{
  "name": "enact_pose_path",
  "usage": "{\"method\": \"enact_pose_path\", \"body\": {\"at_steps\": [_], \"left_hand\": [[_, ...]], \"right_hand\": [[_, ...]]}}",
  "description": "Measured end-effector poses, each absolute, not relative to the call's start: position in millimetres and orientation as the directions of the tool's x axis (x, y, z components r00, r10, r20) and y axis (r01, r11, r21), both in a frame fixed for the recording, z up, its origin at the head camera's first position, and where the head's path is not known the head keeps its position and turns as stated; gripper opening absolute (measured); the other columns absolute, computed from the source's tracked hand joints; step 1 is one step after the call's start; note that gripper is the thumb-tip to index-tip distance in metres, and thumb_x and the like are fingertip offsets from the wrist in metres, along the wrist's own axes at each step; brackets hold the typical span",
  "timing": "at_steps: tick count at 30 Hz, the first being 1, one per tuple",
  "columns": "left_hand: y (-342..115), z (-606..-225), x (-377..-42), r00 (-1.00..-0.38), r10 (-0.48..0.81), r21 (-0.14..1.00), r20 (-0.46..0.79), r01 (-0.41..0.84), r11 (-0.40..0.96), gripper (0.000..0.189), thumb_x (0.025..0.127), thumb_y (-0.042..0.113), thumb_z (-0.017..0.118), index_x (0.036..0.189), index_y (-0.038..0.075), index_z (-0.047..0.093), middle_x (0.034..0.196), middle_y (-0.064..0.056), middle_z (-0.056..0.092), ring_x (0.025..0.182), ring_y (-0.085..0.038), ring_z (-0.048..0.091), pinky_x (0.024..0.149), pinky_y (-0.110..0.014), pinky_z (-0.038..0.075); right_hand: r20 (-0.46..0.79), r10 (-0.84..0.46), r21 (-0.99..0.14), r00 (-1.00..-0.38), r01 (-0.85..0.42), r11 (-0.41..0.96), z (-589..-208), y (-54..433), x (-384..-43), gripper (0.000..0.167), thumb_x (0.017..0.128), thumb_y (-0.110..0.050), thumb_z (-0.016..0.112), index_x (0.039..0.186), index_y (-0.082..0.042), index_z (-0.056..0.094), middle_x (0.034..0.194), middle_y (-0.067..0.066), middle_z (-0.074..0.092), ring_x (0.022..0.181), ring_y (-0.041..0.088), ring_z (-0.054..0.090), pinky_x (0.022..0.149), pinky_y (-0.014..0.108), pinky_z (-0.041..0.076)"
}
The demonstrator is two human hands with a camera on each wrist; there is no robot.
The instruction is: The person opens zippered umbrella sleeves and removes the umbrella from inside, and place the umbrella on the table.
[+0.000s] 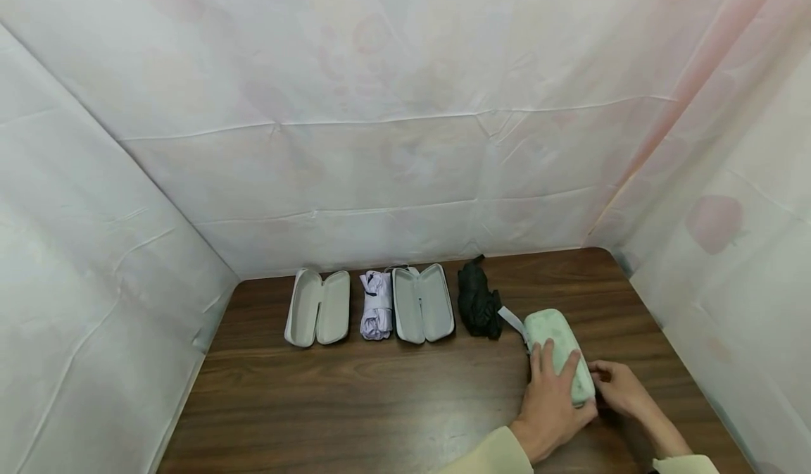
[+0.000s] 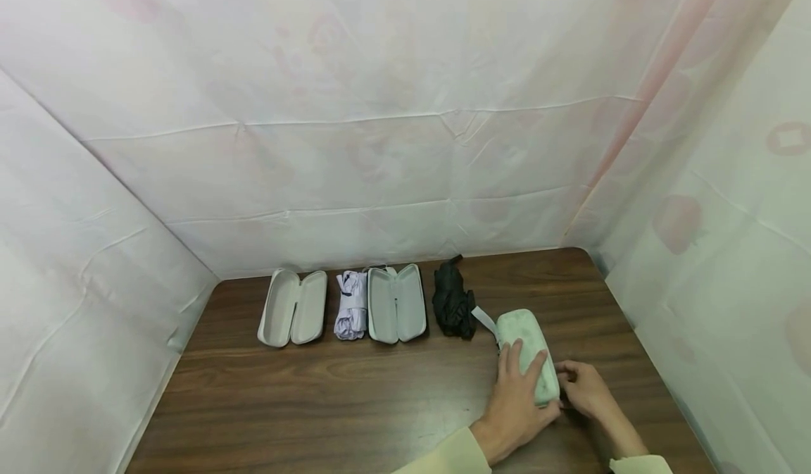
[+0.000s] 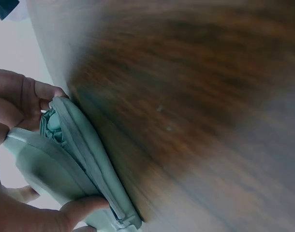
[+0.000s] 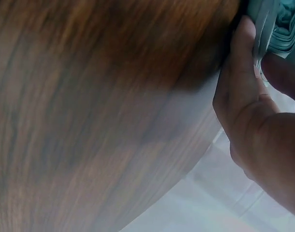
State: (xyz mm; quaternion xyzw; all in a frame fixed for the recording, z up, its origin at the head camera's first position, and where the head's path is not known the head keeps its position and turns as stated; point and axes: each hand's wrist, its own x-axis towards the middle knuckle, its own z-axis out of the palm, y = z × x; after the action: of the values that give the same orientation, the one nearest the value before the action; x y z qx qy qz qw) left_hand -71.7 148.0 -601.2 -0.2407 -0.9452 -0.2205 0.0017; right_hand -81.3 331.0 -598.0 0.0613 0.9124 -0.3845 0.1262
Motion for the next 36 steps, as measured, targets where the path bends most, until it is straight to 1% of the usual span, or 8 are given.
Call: {"method": "enact_pose_path", "body": {"at_steps": [2, 8, 12, 16, 19, 26, 30, 36], "left_hand": [[145, -601, -72, -0.884, 0.451, 0.445, 0.125, 0.456, 0.771, 0.072, 0.096, 0.054, 0.068, 0.161, 0.039, 0.040, 0.167, -0.007, 0.027, 0.152, -0.033, 0.034, 0.076, -0.022, 0.058], [137, -599, -72, -0.885, 0.435, 0.469, 0.165, 0.458, 0.755, 0.072, 0.097, 0.054, 0.069, 0.160, 0.034, 0.040, 0.166, -0.010, 0.028, 0.149, -0.034, 0.040, 0.097, -0.025, 0.056], [132, -598, -71, -0.900, 0.409, 0.551, 0.151, 0.420, 0.721, 0.074, 0.096, 0.050, 0.071, 0.161, 0.033, 0.039, 0.168, -0.009, 0.027, 0.149, -0.030, 0.042, 0.101, -0.028, 0.055], [127, -596, -69, -0.915, 0.384, 0.634, 0.125, 0.372, 0.678, 0.076, 0.096, 0.044, 0.071, 0.162, 0.033, 0.036, 0.170, -0.009, 0.026, 0.150, -0.029, 0.043, 0.100, -0.031, 0.056], [123, -595, -68, -0.918, 0.377, 0.664, 0.124, 0.359, 0.656, 0.075, 0.097, 0.043, 0.069, 0.163, 0.033, 0.035, 0.170, -0.010, 0.027, 0.148, -0.030, 0.046, 0.099, -0.033, 0.056], [113, -597, -65, -0.905, 0.412, 0.714, 0.110, 0.360, 0.601, 0.073, 0.102, 0.040, 0.064, 0.166, 0.036, 0.031, 0.172, -0.011, 0.024, 0.145, -0.034, 0.049, 0.095, -0.036, 0.058], [106, -597, -63, -0.898, 0.429, 0.724, 0.102, 0.362, 0.587, 0.071, 0.103, 0.036, 0.061, 0.167, 0.038, 0.029, 0.172, -0.012, 0.023, 0.139, -0.035, 0.054, 0.091, -0.037, 0.059], [96, -592, -62, -0.896, 0.438, 0.744, 0.078, 0.345, 0.572, 0.069, 0.103, 0.033, 0.056, 0.167, 0.036, 0.031, 0.172, -0.015, 0.024, 0.130, -0.038, 0.060, 0.084, -0.034, 0.060]], "right_hand": [[-0.276, 0.020, -0.689, -0.961, 0.212, 0.693, -599, 330, -81, 0.029, 0.101, 0.003, 0.058, 0.123, 0.021, 0.062, 0.106, 0.029, 0.073, 0.099, 0.039, 0.071, 0.078, 0.042, 0.059], [-0.316, 0.041, -0.748, -0.948, 0.275, 0.604, -597, 325, -80, 0.028, 0.102, 0.007, 0.058, 0.125, 0.022, 0.060, 0.109, 0.034, 0.070, 0.086, 0.027, 0.072, 0.064, 0.034, 0.062], [-0.311, 0.034, -0.760, -0.950, 0.270, 0.592, -597, 324, -79, 0.028, 0.102, 0.007, 0.059, 0.124, 0.023, 0.059, 0.108, 0.035, 0.069, 0.083, 0.026, 0.072, 0.063, 0.033, 0.062], [-0.290, 0.036, -0.740, -0.956, 0.248, 0.625, -597, 324, -80, 0.027, 0.100, 0.007, 0.061, 0.122, 0.023, 0.061, 0.108, 0.035, 0.069, 0.087, 0.028, 0.071, 0.062, 0.033, 0.062], [-0.275, 0.042, -0.735, -0.960, 0.238, 0.634, -597, 323, -81, 0.025, 0.099, 0.007, 0.062, 0.119, 0.022, 0.063, 0.106, 0.033, 0.070, 0.088, 0.029, 0.071, 0.062, 0.033, 0.062], [-0.250, 0.034, -0.725, -0.968, 0.210, 0.656, -597, 323, -80, 0.023, 0.099, 0.006, 0.063, 0.116, 0.021, 0.065, 0.104, 0.030, 0.071, 0.091, 0.032, 0.071, 0.063, 0.033, 0.062], [-0.258, 0.040, -0.736, -0.965, 0.224, 0.639, -598, 322, -80, 0.024, 0.099, 0.006, 0.061, 0.117, 0.021, 0.064, 0.103, 0.030, 0.071, 0.090, 0.030, 0.070, 0.062, 0.033, 0.062], [-0.259, 0.037, -0.755, -0.965, 0.226, 0.616, -598, 322, -81, 0.024, 0.098, 0.008, 0.061, 0.117, 0.023, 0.063, 0.102, 0.030, 0.070, 0.087, 0.028, 0.070, 0.061, 0.033, 0.062]]}}
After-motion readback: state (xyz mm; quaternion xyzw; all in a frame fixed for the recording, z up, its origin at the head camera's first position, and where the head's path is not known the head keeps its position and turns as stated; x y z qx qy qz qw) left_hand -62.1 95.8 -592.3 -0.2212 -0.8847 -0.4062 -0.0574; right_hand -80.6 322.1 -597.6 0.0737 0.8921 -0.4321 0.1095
